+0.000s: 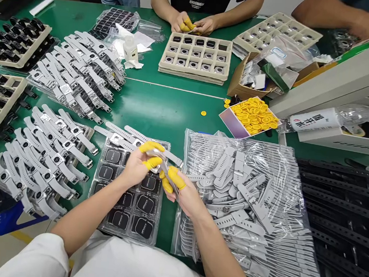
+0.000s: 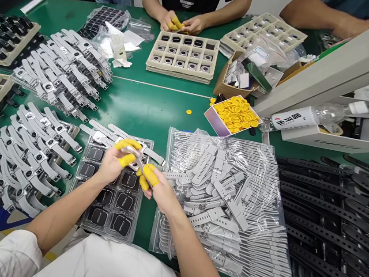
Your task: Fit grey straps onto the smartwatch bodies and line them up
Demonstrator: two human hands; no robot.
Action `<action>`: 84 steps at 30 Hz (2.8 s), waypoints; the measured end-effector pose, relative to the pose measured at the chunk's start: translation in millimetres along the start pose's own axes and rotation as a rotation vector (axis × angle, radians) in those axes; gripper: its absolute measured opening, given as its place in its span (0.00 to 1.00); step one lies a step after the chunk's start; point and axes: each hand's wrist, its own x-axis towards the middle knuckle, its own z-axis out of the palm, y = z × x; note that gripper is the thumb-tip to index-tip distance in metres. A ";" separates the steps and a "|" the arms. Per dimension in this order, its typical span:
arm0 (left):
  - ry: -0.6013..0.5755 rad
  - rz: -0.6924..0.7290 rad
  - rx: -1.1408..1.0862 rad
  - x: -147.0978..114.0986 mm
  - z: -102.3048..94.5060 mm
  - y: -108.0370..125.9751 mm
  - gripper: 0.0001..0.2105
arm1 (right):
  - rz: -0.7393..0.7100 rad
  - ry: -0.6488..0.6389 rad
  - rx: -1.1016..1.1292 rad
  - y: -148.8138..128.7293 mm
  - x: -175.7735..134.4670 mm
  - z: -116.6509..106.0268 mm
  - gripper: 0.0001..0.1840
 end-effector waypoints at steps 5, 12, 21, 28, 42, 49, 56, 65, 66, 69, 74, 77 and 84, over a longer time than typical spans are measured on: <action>0.435 -0.033 -0.147 15.8 -25.6 7.0 0.20 | 0.013 0.044 -0.118 0.2 2.1 -3.0 0.22; -0.278 0.001 0.428 -9.9 -2.2 -6.4 0.17 | -0.192 0.046 -0.030 3.8 1.2 -1.2 0.18; -0.474 0.292 0.647 -11.7 -2.2 -4.9 0.24 | -0.116 0.078 0.135 1.4 2.1 3.1 0.18; -0.502 0.271 0.704 -14.3 3.8 -0.6 0.24 | -0.088 0.102 0.257 -3.3 0.6 5.9 0.16; -0.605 0.335 0.985 -10.1 -2.8 18.0 0.20 | -0.078 0.067 0.198 -0.2 4.1 6.8 0.17; -0.654 0.262 0.940 -6.0 -13.2 37.6 0.28 | -0.287 0.108 -0.119 1.9 3.3 1.3 0.18; -0.554 0.210 1.435 0.0 -77.4 100.4 0.17 | -0.492 0.132 -0.751 -1.5 1.6 -4.3 0.16; -0.723 -0.023 1.466 4.5 -116.8 83.0 0.10 | -0.597 0.278 -1.044 25.2 22.4 10.1 0.17; -0.707 -0.014 1.496 6.0 -115.0 77.8 0.10 | -0.600 0.293 -1.095 27.4 24.3 11.1 0.18; -0.596 0.050 1.602 7.4 -108.6 65.9 0.10 | -0.641 0.336 -1.244 25.4 23.9 12.8 0.20; -0.313 0.214 1.778 -10.0 -109.6 62.6 0.08 | -0.728 0.654 -1.408 -21.4 -4.8 -11.5 0.19; -0.329 0.205 1.848 -28.8 -118.7 66.7 0.09 | -0.545 1.046 -1.353 -61.7 -30.8 -50.7 0.20; -0.521 0.153 2.041 -41.1 -120.6 65.4 0.14 | 0.053 1.147 -1.356 -81.7 -30.3 -118.3 0.22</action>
